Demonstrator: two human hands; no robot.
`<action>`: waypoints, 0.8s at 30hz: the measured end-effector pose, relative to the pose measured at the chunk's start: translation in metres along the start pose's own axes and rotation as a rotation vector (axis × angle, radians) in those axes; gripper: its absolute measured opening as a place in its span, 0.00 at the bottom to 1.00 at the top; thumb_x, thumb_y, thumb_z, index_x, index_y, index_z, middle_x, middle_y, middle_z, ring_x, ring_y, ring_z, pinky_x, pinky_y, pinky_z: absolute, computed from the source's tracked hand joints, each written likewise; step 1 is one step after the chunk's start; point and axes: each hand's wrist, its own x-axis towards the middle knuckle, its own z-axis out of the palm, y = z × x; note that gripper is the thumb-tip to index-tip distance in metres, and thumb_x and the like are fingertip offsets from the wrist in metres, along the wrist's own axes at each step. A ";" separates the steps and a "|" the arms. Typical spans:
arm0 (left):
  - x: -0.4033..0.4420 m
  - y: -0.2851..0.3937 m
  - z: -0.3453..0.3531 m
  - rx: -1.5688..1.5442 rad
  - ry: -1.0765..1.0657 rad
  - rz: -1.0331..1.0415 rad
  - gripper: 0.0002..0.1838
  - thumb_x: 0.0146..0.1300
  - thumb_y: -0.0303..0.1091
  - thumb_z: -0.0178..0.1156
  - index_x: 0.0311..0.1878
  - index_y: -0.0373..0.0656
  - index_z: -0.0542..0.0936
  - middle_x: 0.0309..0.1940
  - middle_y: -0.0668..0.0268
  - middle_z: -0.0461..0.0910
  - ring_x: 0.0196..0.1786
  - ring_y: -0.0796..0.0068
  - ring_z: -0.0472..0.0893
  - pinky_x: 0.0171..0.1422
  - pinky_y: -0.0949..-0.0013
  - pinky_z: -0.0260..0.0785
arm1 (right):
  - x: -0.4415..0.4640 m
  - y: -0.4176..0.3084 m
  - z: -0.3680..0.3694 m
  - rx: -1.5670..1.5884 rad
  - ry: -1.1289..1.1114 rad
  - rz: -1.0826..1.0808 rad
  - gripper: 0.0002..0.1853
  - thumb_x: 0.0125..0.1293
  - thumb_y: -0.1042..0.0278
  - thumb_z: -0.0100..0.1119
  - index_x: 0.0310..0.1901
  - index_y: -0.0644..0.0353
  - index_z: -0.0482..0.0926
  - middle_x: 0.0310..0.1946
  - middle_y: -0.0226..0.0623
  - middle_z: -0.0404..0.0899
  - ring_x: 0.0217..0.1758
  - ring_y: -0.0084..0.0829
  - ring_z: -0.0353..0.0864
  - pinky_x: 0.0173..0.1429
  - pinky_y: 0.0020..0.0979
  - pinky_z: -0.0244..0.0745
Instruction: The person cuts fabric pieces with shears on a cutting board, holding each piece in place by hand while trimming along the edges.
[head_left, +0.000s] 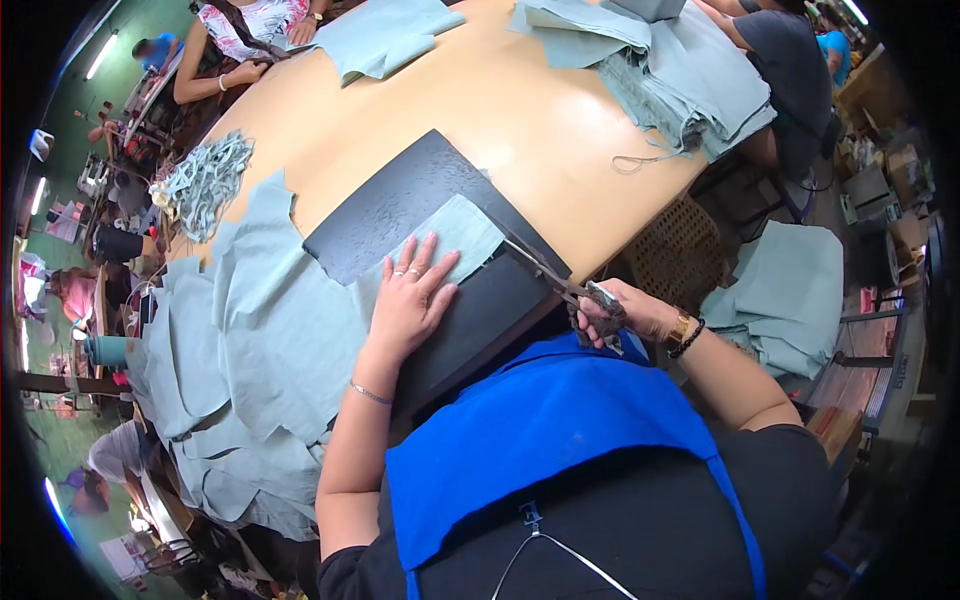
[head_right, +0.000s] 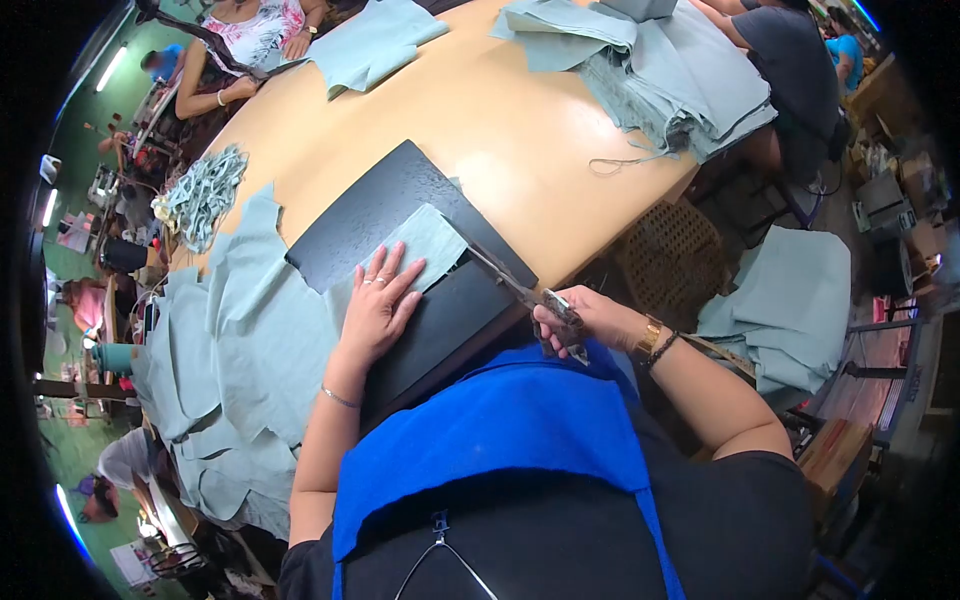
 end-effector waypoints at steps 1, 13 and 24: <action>-0.001 0.001 -0.001 0.008 0.001 0.003 0.24 0.67 0.50 0.52 0.66 0.61 0.71 0.73 0.60 0.60 0.75 0.49 0.55 0.74 0.38 0.44 | -0.001 -0.003 0.003 -0.004 0.011 0.001 0.16 0.68 0.54 0.59 0.30 0.58 0.76 0.25 0.29 0.78 0.25 0.17 0.77 0.32 0.21 0.76; -0.002 0.003 -0.002 0.005 -0.014 -0.008 0.30 0.65 0.58 0.53 0.69 0.60 0.69 0.74 0.59 0.56 0.76 0.50 0.52 0.75 0.39 0.41 | 0.002 -0.004 0.006 -0.127 0.047 -0.017 0.13 0.66 0.57 0.63 0.31 0.59 0.77 0.24 0.25 0.76 0.26 0.14 0.76 0.29 0.18 0.75; -0.005 0.010 -0.004 0.034 -0.032 0.044 0.33 0.62 0.61 0.54 0.68 0.59 0.69 0.73 0.57 0.57 0.75 0.48 0.54 0.74 0.37 0.44 | -0.006 -0.006 0.001 -0.160 0.070 0.032 0.13 0.65 0.58 0.63 0.31 0.59 0.78 0.25 0.26 0.77 0.25 0.14 0.77 0.28 0.18 0.75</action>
